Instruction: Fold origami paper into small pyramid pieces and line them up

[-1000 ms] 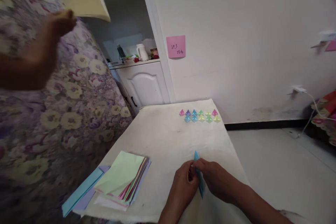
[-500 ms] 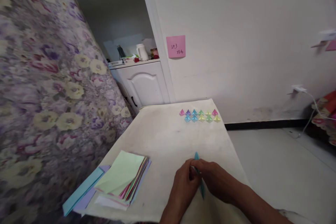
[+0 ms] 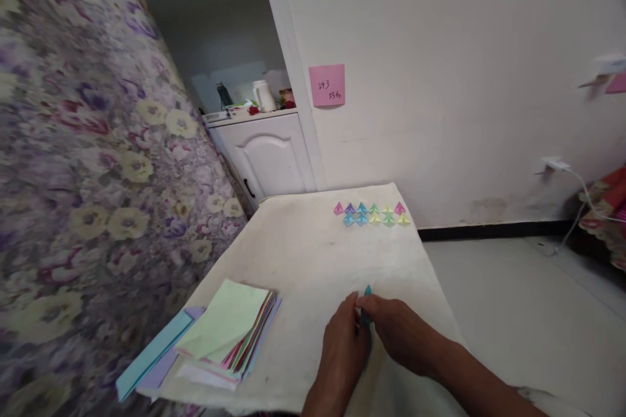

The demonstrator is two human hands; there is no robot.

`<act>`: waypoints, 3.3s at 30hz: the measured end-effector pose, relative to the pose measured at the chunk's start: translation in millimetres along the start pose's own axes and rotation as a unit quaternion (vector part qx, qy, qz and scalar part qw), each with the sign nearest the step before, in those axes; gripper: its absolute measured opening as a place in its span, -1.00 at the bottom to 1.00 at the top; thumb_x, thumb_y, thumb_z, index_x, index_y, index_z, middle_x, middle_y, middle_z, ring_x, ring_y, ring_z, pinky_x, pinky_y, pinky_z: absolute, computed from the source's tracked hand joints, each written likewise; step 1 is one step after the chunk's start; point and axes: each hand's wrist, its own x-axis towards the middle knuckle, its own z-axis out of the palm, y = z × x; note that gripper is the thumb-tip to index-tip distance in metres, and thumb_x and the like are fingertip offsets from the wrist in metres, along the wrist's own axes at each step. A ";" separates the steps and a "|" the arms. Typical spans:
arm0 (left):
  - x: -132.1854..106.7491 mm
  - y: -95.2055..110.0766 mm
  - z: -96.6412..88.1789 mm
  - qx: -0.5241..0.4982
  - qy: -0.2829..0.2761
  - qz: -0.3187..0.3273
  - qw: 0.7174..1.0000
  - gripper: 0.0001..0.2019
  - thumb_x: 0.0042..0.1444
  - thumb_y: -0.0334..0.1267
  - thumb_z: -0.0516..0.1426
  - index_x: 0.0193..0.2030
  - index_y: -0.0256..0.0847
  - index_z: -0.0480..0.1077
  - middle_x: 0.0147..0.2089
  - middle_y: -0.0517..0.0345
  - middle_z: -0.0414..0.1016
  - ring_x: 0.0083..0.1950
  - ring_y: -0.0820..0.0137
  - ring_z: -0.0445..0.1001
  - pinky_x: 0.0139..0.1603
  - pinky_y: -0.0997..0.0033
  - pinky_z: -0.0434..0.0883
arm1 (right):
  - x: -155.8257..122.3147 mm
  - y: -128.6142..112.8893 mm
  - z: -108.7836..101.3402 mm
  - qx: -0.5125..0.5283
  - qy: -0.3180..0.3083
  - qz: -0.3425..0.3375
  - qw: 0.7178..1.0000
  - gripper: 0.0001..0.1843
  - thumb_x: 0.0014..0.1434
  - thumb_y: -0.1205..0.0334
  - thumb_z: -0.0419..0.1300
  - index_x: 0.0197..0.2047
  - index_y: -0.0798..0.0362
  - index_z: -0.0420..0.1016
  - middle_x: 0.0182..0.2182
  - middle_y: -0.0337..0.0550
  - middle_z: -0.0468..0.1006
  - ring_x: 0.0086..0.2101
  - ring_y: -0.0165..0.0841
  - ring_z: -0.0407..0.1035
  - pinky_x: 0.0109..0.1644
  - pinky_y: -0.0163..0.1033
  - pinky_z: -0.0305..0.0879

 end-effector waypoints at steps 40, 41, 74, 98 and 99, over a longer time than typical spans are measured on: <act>22.6 -5.7 9.7 -0.040 0.090 0.011 0.995 -0.64 -0.11 -0.53 -0.03 -0.22 -0.20 0.46 -0.29 0.09 0.46 -0.26 0.32 0.41 -0.20 0.36 0.31 | 22.9 20.1 33.9 0.022 0.254 0.067 0.965 -0.76 -0.03 0.50 0.00 -0.37 0.03 0.40 -0.42 -0.19 0.39 -0.36 -0.36 0.30 -0.29 -0.32 0.15; 23.1 -6.1 9.2 -0.054 0.092 0.012 0.994 -0.64 -0.11 -0.53 -0.03 -0.25 -0.18 0.47 -0.31 0.11 0.46 -0.26 0.33 0.41 -0.21 0.38 0.31 | 22.7 20.1 33.5 0.045 0.260 0.059 0.963 -0.75 -0.04 0.51 0.00 -0.37 0.03 0.40 -0.42 -0.20 0.39 -0.37 -0.36 0.29 -0.29 -0.32 0.15; 20.5 -3.4 -16.3 -0.442 -0.071 -0.124 0.885 -0.66 -0.20 -0.48 0.15 -0.19 -0.29 0.46 -0.30 0.09 0.52 -0.30 0.40 0.43 -0.28 0.47 0.32 | 20.1 31.5 25.0 0.197 0.282 0.003 0.939 -0.62 -0.14 0.57 0.03 -0.33 0.02 0.53 -0.20 -0.10 0.39 -0.19 -0.31 0.34 -0.14 -0.23 0.28; 17.6 1.7 -23.3 -0.464 -0.054 -0.142 0.872 -0.81 -0.26 -0.33 0.28 -0.44 -0.27 0.42 -0.47 0.20 0.44 -0.44 0.47 0.36 -0.35 0.50 0.27 | 19.0 21.9 20.4 0.225 0.290 0.014 0.930 -0.64 -0.14 0.56 0.05 -0.36 0.01 0.54 -0.18 -0.10 0.41 -0.17 -0.29 0.35 -0.14 -0.22 0.29; 17.3 2.4 -24.0 -0.463 -0.053 -0.144 0.873 -0.83 -0.25 -0.33 0.27 -0.44 -0.27 0.42 -0.47 0.21 0.44 -0.45 0.47 0.36 -0.34 0.50 0.27 | 18.8 21.6 20.5 0.224 0.288 0.014 0.931 -0.63 -0.15 0.57 0.04 -0.37 0.01 0.53 -0.18 -0.10 0.41 -0.17 -0.29 0.35 -0.14 -0.22 0.29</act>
